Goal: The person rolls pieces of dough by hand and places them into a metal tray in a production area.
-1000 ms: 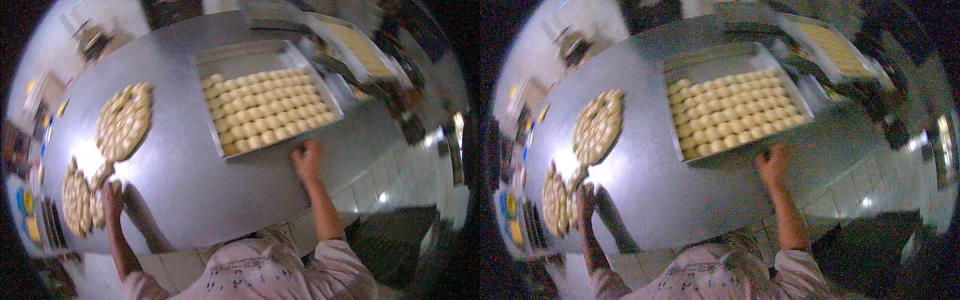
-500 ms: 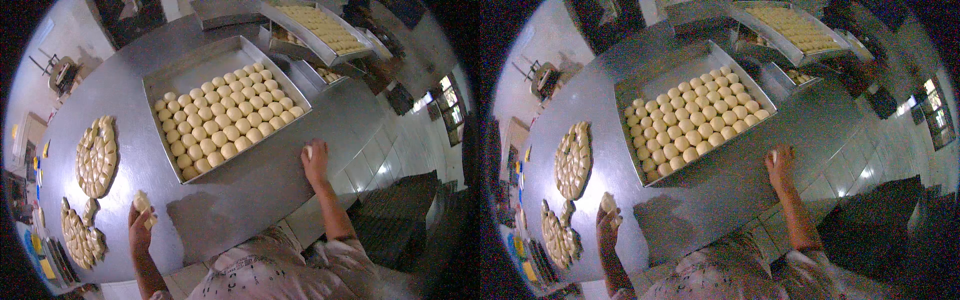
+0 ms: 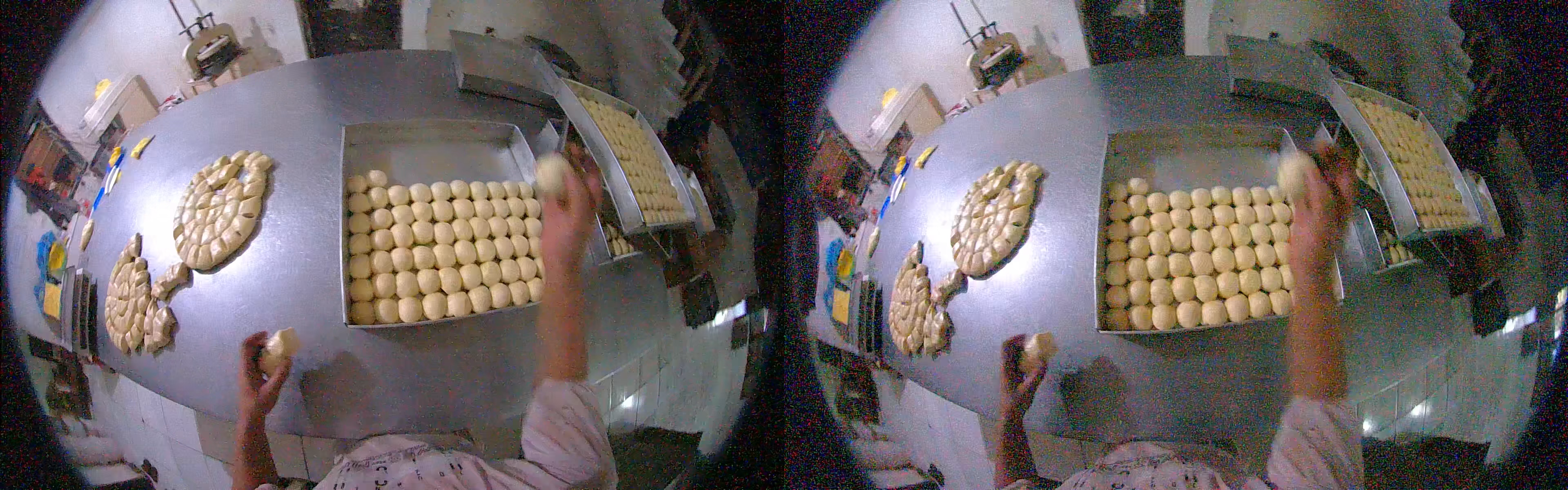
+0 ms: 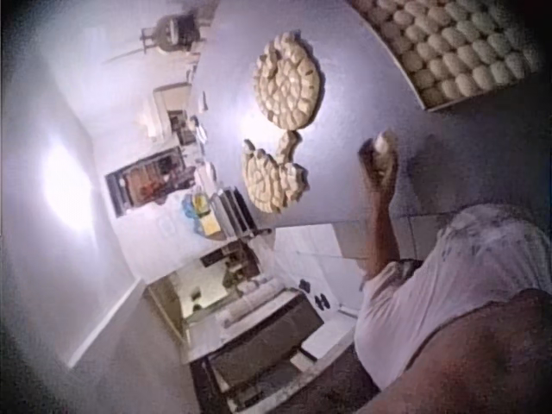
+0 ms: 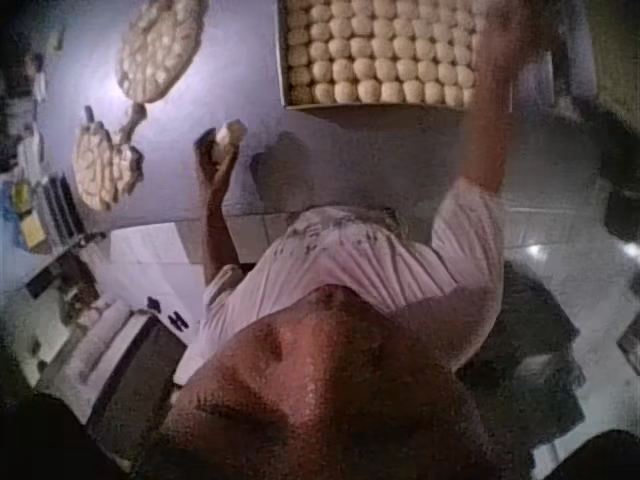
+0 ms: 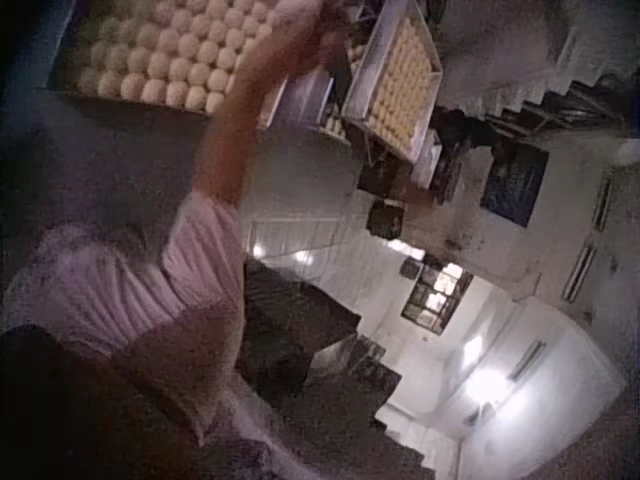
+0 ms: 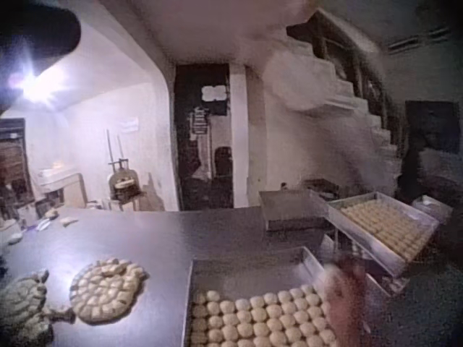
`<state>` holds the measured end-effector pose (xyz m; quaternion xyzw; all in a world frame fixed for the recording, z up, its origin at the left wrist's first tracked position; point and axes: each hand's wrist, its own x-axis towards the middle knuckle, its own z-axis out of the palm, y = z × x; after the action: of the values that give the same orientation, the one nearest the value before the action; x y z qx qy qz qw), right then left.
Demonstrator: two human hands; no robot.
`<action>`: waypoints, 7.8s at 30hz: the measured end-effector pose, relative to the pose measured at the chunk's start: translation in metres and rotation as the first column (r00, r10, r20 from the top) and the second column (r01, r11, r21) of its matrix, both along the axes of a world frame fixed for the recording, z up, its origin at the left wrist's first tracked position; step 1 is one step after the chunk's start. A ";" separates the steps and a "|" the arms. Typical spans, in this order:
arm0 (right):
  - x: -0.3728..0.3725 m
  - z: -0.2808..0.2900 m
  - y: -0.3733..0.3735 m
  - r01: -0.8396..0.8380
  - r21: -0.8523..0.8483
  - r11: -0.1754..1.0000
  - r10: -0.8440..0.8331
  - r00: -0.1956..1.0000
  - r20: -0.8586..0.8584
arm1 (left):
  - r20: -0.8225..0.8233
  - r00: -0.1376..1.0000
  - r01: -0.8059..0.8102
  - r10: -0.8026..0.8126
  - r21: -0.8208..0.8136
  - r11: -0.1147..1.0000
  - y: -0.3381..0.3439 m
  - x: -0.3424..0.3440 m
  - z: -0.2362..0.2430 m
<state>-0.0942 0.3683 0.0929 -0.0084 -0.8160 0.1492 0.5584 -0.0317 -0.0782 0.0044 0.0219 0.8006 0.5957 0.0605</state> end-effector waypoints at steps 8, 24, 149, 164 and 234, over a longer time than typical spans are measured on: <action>-0.130 -0.090 -0.089 -0.178 -0.427 0.887 0.388 0.788 0.478 | 0.007 0.997 0.082 -0.082 0.013 0.997 0.004 0.022 0.004; 0.248 -0.095 -0.136 0.108 -0.363 0.925 0.255 0.530 0.808 | 0.111 0.994 -0.007 -0.020 0.238 0.971 -0.052 -0.022 0.003; -0.085 -0.027 0.022 -0.274 -0.557 0.784 0.117 0.946 -0.301 | 0.084 0.996 -0.008 -0.027 0.385 0.923 0.035 -0.026 0.032; 0.124 -0.090 -0.171 -0.117 -0.913 0.390 0.878 0.348 0.330 | 0.088 0.904 0.399 -0.418 0.172 0.900 0.045 -0.008 0.002; 0.102 -0.086 -0.201 -0.459 -0.722 0.518 0.851 0.194 0.487 | 0.455 0.656 0.073 -0.602 0.756 0.650 0.062 0.022 0.015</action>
<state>0.0077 0.1676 0.0064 0.1660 -0.8320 0.5288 -0.0254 -0.0093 -0.0164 0.0196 -0.0130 0.4226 0.7850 0.4528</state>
